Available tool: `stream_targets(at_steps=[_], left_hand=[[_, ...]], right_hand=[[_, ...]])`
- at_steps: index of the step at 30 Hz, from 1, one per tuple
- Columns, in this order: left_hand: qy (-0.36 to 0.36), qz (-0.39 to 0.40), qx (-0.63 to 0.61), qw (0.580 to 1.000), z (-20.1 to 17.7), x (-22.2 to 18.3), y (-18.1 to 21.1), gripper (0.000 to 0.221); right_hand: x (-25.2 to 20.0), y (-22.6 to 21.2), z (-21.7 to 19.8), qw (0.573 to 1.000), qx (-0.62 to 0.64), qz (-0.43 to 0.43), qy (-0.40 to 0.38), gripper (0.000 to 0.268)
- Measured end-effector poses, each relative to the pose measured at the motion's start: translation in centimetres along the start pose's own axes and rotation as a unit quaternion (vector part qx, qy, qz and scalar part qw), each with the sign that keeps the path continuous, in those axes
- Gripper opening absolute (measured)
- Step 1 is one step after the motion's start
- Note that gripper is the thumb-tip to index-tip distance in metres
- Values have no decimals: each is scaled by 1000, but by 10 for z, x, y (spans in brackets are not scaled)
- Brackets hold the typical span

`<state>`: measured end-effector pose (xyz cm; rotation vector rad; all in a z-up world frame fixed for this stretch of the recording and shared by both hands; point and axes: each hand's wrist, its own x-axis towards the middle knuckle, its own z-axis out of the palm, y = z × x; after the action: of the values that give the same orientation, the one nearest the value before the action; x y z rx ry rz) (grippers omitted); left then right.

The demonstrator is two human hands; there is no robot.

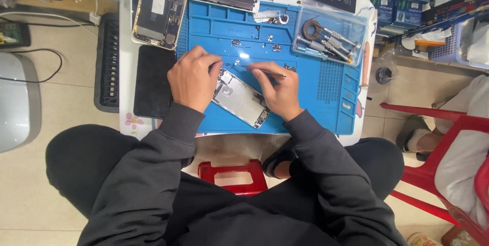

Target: The person disassembles a smartphone on a blue work mat, using a screwdriver to remove screws and a metal pick to detach internal components. They place the removed parts and screws on the mat and continue to work on the phone's internal assembly.

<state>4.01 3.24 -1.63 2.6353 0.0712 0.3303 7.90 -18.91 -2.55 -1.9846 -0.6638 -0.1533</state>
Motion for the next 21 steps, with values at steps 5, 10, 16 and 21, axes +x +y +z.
stream_targets(at_steps=[5, 10, 16, 21], left_hand=[[-18, 13, -25, 999, -1, 5, -2, 4], [-17, 18, -40, 999, 4, 7, -1, 2], [-19, 0, -50, 999, 5, 6, -1, 6], [-40, 8, -43, 998, 0, 6, -2, 11]], right_hand=[[4, -9, -15, 993, 80, 81, 43, 16], [-9, -13, -30, 979, 100, 168, 49, 21], [-29, -10, -27, 956, 143, 253, 30, 24], [-32, 0, -23, 961, 126, 242, 41, 24]])
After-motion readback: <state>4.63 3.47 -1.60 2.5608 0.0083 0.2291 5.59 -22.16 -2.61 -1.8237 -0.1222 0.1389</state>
